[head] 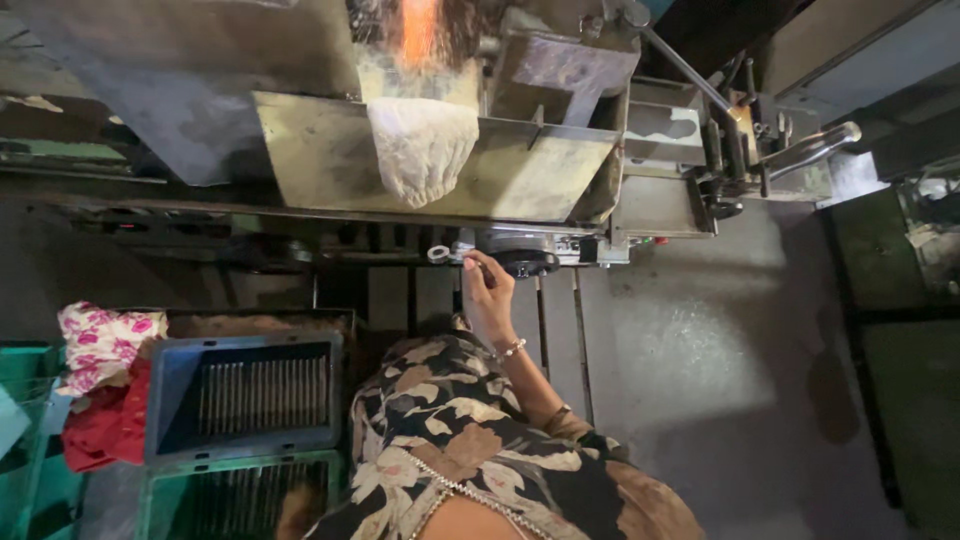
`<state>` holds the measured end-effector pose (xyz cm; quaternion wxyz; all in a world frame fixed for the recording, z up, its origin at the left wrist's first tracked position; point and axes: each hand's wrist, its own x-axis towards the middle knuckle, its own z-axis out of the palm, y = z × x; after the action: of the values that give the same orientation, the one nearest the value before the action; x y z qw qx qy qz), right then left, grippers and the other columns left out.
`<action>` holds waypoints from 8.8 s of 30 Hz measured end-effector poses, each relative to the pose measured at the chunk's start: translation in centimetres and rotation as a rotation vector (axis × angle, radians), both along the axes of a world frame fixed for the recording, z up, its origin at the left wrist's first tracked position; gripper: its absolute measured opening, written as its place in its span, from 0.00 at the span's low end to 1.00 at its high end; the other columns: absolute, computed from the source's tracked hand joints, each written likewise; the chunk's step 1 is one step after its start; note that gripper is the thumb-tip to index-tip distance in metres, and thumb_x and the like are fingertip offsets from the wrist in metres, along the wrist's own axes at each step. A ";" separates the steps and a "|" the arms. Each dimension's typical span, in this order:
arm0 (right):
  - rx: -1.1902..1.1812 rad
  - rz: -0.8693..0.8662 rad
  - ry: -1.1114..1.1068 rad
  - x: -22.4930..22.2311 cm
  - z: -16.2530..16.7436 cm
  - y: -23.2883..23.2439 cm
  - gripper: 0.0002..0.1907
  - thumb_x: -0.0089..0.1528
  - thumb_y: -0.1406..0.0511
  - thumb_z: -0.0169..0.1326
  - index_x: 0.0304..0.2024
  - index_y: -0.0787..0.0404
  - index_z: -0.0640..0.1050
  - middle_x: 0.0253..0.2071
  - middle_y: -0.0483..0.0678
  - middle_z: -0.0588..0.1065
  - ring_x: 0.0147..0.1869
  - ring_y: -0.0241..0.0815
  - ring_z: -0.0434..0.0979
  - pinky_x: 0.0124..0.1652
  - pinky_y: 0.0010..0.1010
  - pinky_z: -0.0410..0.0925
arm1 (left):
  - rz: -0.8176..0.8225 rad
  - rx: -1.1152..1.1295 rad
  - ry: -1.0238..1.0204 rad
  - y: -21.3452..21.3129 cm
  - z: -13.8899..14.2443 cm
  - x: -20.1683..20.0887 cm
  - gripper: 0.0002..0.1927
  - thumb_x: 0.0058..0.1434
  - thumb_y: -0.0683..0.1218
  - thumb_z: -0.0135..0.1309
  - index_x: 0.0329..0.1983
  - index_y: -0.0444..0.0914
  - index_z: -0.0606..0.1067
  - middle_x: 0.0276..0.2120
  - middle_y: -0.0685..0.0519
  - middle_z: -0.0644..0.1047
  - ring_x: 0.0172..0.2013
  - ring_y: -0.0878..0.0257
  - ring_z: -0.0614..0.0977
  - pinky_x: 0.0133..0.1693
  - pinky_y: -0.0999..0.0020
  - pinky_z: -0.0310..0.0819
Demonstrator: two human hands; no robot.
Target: The person repeatedly picks up small cylindrical metal parts from a blue crate, holds them against a rotating grinding wheel, and then places them into a green crate. The process is repeated continuously throughout the clip.
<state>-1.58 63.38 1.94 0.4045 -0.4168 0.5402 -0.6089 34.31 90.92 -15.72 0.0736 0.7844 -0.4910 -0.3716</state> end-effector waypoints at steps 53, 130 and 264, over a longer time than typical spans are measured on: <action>0.484 0.459 -0.758 -13.5 0.7 -8.4 0.25 0.74 0.48 0.39 0.31 0.57 0.72 0.16 0.31 0.54 0.16 0.27 0.50 0.19 0.23 0.51 | -0.615 -1.092 0.716 -40.8 20.9 -28.0 0.16 0.65 0.51 0.66 0.47 0.41 0.73 0.29 0.54 0.75 0.26 0.62 0.76 0.30 0.69 0.71; -0.254 1.155 0.503 -12.2 14.4 -8.3 0.15 0.70 0.59 0.52 0.38 0.62 0.84 0.21 0.46 0.73 0.23 0.42 0.71 0.27 0.35 0.64 | -0.114 -0.152 1.484 -36.6 27.8 -26.6 0.09 0.63 0.45 0.62 0.35 0.40 0.73 0.18 0.63 0.67 0.15 0.76 0.63 0.17 0.76 0.49; 0.157 -0.710 -0.260 -42.0 -16.5 -13.2 0.22 0.70 0.53 0.54 0.52 0.67 0.73 0.38 0.56 0.75 0.29 0.43 0.69 0.28 0.33 0.66 | 0.456 -1.056 1.792 -80.3 28.2 -34.1 0.12 0.74 0.45 0.57 0.47 0.41 0.64 0.27 0.60 0.63 0.24 0.70 0.64 0.28 0.69 0.60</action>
<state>-43.62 50.16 -14.61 0.2645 -0.0910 0.6399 -0.7157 0.23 10.58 12.45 0.8070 0.1669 -0.1979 -0.5308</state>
